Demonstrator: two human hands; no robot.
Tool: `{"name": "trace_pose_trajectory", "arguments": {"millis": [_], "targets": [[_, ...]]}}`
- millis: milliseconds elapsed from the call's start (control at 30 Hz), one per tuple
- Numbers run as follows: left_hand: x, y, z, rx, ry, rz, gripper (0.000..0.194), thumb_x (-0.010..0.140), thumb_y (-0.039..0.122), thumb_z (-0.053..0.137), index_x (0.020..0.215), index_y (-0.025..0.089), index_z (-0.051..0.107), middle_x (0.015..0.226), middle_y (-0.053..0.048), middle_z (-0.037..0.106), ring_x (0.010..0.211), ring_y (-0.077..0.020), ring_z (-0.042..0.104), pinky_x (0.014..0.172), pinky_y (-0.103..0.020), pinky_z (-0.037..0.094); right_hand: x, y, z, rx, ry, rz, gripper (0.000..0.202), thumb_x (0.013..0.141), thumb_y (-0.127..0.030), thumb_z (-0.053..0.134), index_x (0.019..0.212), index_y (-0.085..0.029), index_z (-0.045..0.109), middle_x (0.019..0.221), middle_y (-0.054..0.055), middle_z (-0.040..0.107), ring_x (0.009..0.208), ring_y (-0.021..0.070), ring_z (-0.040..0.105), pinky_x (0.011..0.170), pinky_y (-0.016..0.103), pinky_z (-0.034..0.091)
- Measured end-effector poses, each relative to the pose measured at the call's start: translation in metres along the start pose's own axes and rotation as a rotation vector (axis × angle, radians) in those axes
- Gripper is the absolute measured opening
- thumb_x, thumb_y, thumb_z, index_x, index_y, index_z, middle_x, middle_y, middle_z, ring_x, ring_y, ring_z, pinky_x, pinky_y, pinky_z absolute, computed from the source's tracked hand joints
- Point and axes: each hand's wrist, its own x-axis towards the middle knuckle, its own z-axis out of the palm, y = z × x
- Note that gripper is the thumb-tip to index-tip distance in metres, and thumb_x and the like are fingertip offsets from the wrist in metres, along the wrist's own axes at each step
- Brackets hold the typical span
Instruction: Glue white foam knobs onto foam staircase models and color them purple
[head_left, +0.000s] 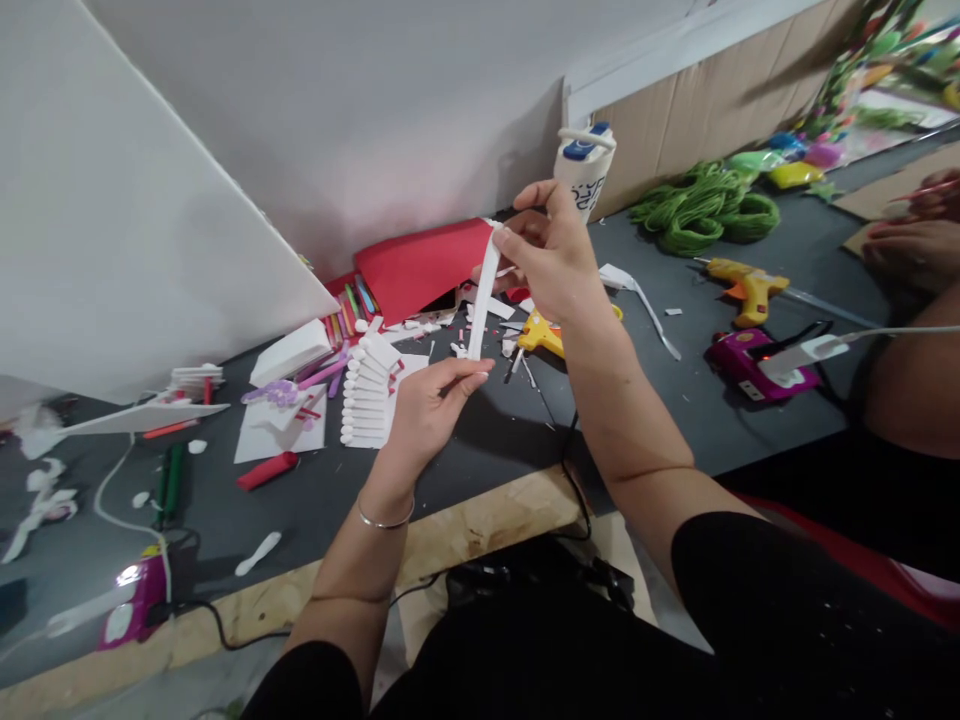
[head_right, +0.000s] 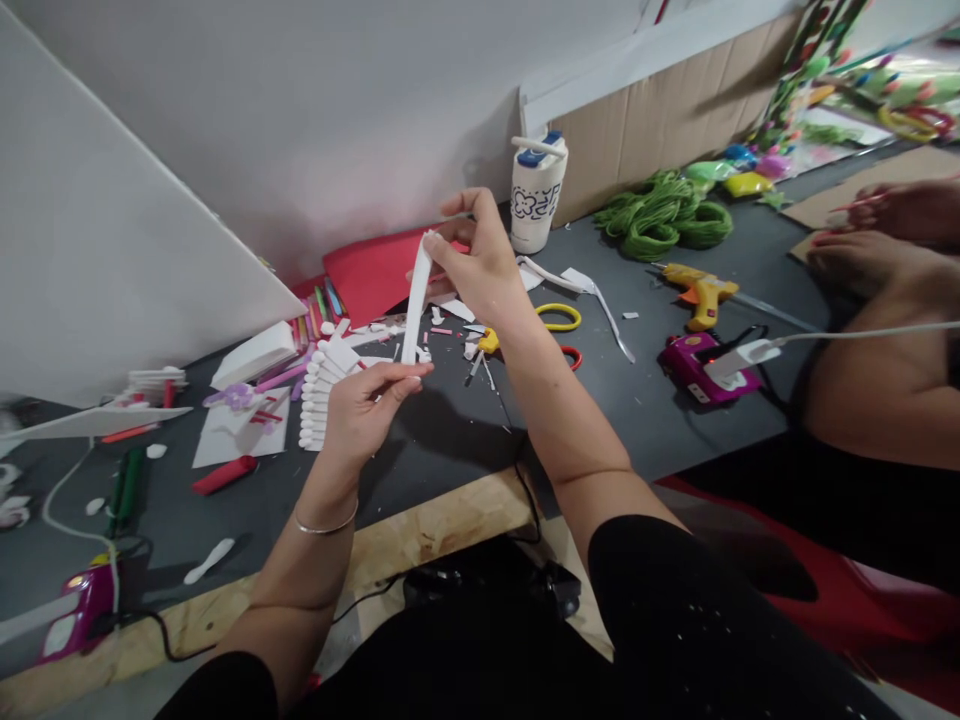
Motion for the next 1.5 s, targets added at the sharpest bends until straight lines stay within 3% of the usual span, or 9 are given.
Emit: {"name": "trace_pose_trajectory", "arguments": {"millis": [133,333,700,933,1233,1500], "targets": [[0.001,-0.004,0.004,-0.146,0.126,-0.024,0.025,0.093,0.046,0.075,0.097,0.023,0.083,0.104,-0.005,0.085,0.091,-0.0186,0.080,0.084,-0.032,0.067,-0.002,-0.005,-0.006,0.000,0.002,-0.025,0.041,0.098,-0.049,0.069,0.127,-0.034,0.044,0.096,-0.005,0.067,0.084,0.0138,0.075,0.067,0.026,0.065],[0.005,-0.005,0.009,-0.347,0.184,-0.092,0.031,0.085,0.050,0.083,0.095,0.020,0.084,0.100,-0.007,0.085,0.085,-0.0181,0.083,0.077,-0.027,0.070,0.001,0.003,-0.007,0.067,0.004,-0.122,0.041,0.096,-0.059,0.068,0.123,-0.037,0.045,0.096,-0.006,0.068,0.085,0.0153,0.077,0.070,0.029,0.069],[0.006,-0.007,0.013,-0.400,0.166,-0.034,0.028,0.086,0.048,0.083,0.092,0.020,0.082,0.097,-0.006,0.085,0.083,-0.0174,0.084,0.075,-0.026,0.072,0.000,0.000,-0.006,0.112,0.005,-0.115,0.038,0.095,-0.057,0.069,0.117,-0.037,0.045,0.095,-0.006,0.071,0.089,0.0182,0.080,0.066,0.031,0.070],[0.005,-0.011,0.018,-0.431,0.197,0.019,0.021,0.089,0.041,0.081,0.097,0.022,0.080,0.096,-0.003,0.085,0.081,-0.0166,0.083,0.073,-0.025,0.072,0.003,-0.001,-0.011,0.156,-0.020,-0.085,0.031,0.098,-0.043,0.070,0.112,-0.034,0.044,0.089,-0.006,0.073,0.082,0.0120,0.078,0.065,0.022,0.065],[0.003,-0.011,0.017,-0.385,0.201,0.048,0.030,0.094,0.051,0.074,0.096,0.023,0.068,0.089,-0.001,0.082,0.077,-0.0151,0.083,0.065,-0.021,0.069,-0.002,-0.004,-0.008,0.136,-0.008,-0.137,0.038,0.096,-0.056,0.070,0.115,-0.036,0.045,0.092,-0.006,0.072,0.087,0.0153,0.079,0.062,0.024,0.066],[0.004,-0.011,0.014,-0.397,0.079,-0.015,0.027,0.093,0.047,0.077,0.103,0.022,0.075,0.109,-0.006,0.084,0.102,-0.0209,0.083,0.076,-0.027,0.072,0.001,0.000,-0.007,0.106,-0.002,-0.155,0.041,0.094,-0.061,0.069,0.119,-0.039,0.045,0.096,-0.006,0.072,0.093,0.0190,0.080,0.066,0.029,0.068]]}}
